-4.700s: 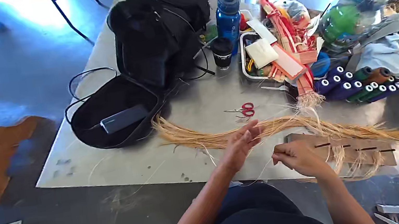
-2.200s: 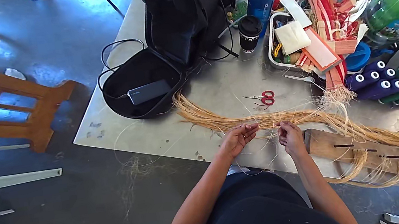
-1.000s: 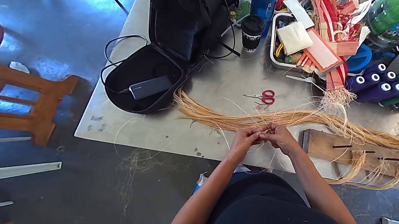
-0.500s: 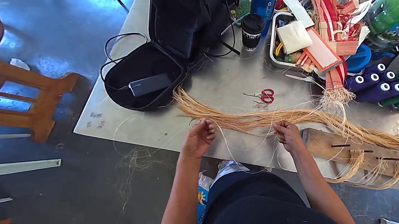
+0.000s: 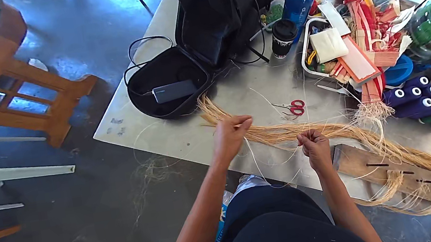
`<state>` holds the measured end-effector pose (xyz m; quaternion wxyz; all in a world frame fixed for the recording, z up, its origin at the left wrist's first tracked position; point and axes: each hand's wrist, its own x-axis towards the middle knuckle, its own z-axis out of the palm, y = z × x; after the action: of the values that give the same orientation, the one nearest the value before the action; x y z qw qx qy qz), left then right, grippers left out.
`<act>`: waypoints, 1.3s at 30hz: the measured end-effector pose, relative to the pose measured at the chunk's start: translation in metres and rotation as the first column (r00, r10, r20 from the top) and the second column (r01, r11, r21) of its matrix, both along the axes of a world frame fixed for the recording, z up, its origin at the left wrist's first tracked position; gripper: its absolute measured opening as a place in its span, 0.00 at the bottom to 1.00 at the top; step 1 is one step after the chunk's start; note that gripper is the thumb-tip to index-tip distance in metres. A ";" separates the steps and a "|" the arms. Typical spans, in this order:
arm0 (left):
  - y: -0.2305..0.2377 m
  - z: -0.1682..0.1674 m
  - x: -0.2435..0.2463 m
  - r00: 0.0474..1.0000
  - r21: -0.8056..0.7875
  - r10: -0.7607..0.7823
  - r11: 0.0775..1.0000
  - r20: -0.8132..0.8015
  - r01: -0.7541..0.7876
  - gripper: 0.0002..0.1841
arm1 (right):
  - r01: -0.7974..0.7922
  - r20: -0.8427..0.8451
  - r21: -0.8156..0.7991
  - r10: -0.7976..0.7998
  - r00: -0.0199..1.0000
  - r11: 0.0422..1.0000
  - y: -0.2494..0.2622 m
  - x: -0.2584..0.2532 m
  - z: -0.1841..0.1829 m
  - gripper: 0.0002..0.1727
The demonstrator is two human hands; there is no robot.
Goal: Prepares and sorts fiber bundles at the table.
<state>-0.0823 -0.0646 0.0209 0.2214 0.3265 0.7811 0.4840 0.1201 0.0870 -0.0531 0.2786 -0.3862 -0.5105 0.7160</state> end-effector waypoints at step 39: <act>0.071 -0.020 0.050 0.664 0.232 -0.088 0.964 0.743 -0.132 0.15 | -0.303 0.293 0.490 0.173 0.940 0.818 0.014 -0.046 0.059 0.04</act>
<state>-0.0324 0.0066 0.0011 0.4700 0.1163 0.5531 0.6780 0.0744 0.1007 0.0058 0.2191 -0.3091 -0.7610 0.5267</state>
